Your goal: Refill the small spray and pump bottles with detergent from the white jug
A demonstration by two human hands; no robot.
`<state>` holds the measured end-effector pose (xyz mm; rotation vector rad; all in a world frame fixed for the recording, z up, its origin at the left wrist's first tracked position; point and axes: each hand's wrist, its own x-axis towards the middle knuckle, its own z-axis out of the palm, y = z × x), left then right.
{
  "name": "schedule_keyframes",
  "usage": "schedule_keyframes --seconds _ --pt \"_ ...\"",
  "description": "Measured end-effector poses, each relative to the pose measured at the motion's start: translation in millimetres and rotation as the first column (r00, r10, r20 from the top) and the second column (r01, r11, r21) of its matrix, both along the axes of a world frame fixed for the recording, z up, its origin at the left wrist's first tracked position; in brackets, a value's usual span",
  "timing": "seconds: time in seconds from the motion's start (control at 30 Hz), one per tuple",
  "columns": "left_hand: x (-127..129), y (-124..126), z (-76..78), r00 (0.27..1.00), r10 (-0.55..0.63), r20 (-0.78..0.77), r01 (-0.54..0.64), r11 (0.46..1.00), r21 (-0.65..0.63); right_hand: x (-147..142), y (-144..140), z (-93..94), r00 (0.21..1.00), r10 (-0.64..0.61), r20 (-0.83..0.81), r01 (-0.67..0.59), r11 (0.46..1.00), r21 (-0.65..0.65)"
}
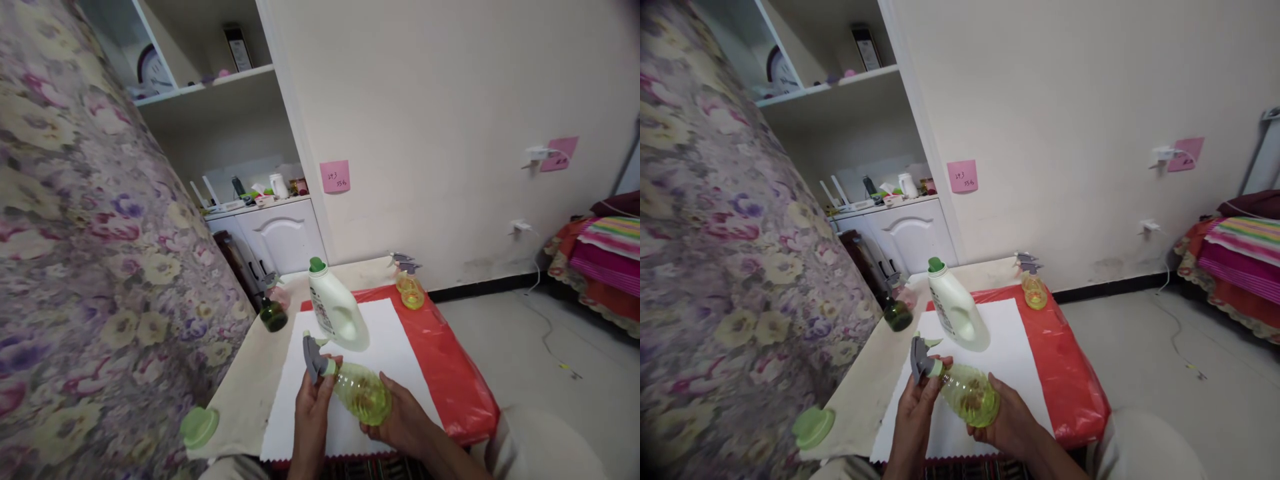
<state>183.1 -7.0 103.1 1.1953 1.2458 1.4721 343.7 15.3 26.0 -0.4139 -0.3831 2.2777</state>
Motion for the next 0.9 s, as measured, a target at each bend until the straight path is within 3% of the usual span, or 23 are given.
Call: schedule_keyframes --seconds 0.1,0.3,0.43,0.6,0.9 --pt "0.0 -0.4 -1.9 1.000 -0.006 -0.015 0.006 1.000 -0.004 1.7 2.3 -3.1 1.000 -0.009 -0.029 0.008 0.999 -0.036" --pt "6.8 -6.9 3.0 0.995 -0.093 -0.039 0.092 0.996 -0.020 -2.6 8.6 -11.2 0.978 0.171 0.115 -0.158 0.981 -0.113" --pt "13.9 -9.9 7.5 0.996 -0.092 0.011 0.093 0.996 -0.019 -5.8 5.2 -5.2 0.984 0.122 0.132 -0.095 0.977 -0.193" --pt "15.3 -6.6 2.9 1.000 -0.011 -0.003 0.011 0.999 -0.033 -7.2 1.6 1.8 0.981 0.127 0.149 -0.095 0.974 -0.205" --pt "16.6 -7.3 4.0 0.996 -0.090 -0.023 0.090 0.996 0.012 -11.9 0.5 -15.9 0.978 0.190 0.087 -0.176 0.973 -0.148"
